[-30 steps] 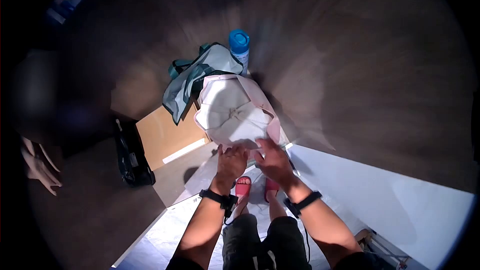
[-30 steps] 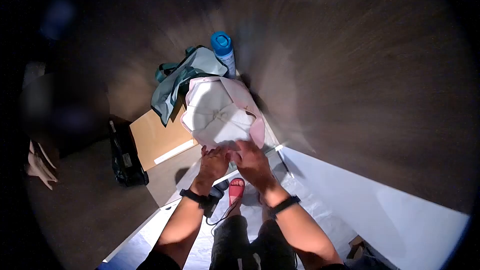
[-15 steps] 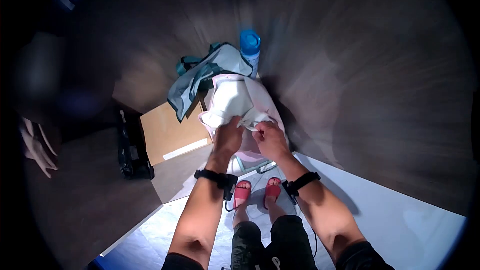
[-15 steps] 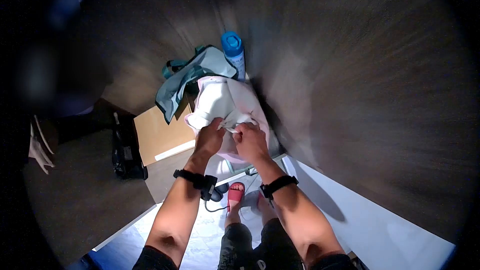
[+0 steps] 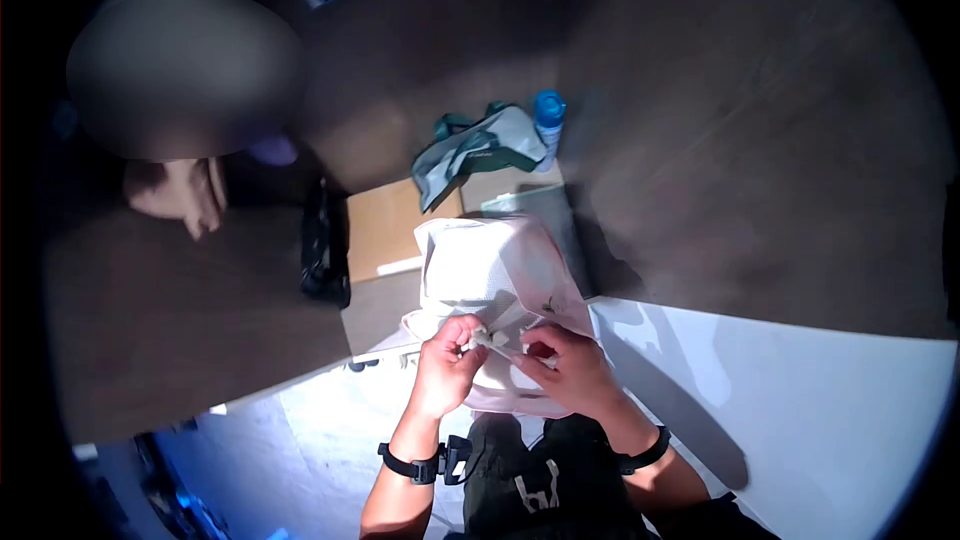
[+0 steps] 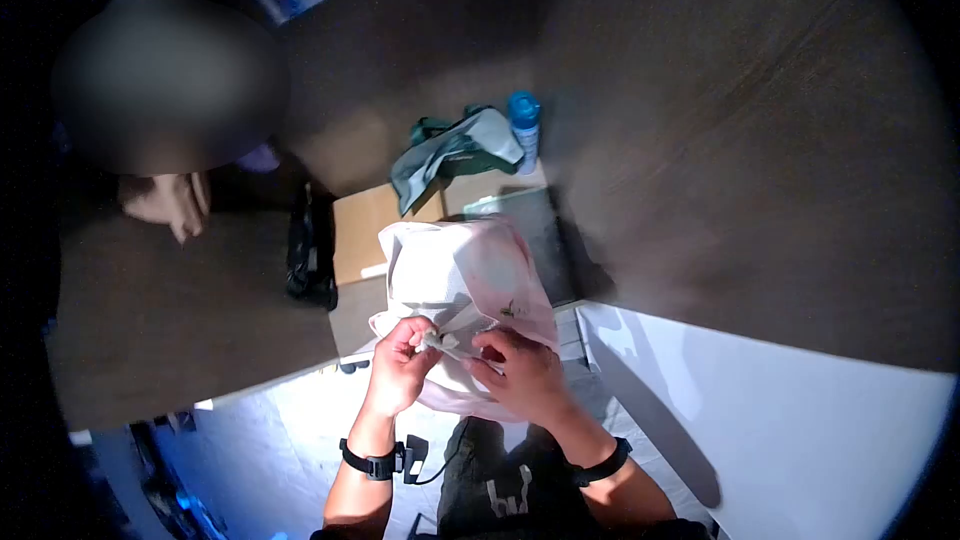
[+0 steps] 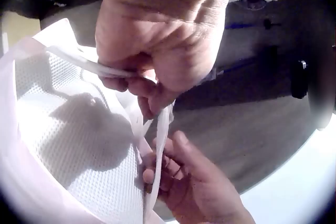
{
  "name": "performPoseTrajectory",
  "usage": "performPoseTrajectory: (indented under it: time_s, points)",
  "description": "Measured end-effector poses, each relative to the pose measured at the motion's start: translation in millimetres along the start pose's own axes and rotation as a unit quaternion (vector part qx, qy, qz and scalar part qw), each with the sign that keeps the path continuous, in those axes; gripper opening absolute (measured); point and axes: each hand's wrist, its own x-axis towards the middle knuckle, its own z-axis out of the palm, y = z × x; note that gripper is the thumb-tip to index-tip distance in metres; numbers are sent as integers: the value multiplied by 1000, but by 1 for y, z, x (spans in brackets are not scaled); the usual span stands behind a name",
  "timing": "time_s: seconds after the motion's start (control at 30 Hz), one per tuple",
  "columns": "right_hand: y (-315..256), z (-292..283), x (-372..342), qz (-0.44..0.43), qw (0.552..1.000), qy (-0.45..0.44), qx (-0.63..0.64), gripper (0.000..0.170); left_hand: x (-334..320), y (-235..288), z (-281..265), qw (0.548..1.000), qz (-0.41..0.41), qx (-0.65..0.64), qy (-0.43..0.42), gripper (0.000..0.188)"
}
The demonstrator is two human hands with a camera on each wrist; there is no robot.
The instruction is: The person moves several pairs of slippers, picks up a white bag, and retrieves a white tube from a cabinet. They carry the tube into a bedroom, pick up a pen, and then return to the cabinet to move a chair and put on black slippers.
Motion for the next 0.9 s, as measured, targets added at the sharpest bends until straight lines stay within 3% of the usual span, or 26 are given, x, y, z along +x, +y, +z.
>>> performPoseTrajectory:
  time_s: [0.03,0.07,0.2,0.3,0.43,0.53,0.67,0.7,0.73,0.9]
  points:
    - [-9,2,-5,12,1000,-16,22,23,-18,6,-3,1000,-6,-20,12,24]
    - [-16,7,-9,-39,999,-21,18,28,-35,12,-6,999,-10,-40,25,23]
    - [-42,36,-23,-67,987,-121,77,23,-94,20,-20,995,-28,-58,71,20]
    - [-66,55,-38,-123,975,-187,0,20,-133,26,-38,990,-38,-80,106,23]
    - [-90,96,-62,-270,954,-130,17,18,-190,25,-66,981,-35,-110,155,31]
    - [-115,134,-82,-286,940,-185,32,16,-238,15,-95,977,-26,-108,182,29]
    - [-167,189,-120,-108,928,-343,101,15,-309,-2,-143,974,-19,-92,204,19]
    - [-177,203,-131,-101,923,-359,89,16,-325,-1,-153,975,-8,-71,211,17]
    - [-187,217,-140,-94,919,-375,78,16,-344,4,-164,971,-64,-86,212,14]
    - [-209,284,-175,-55,896,-414,149,9,-405,-37,-203,956,-13,-161,246,11]
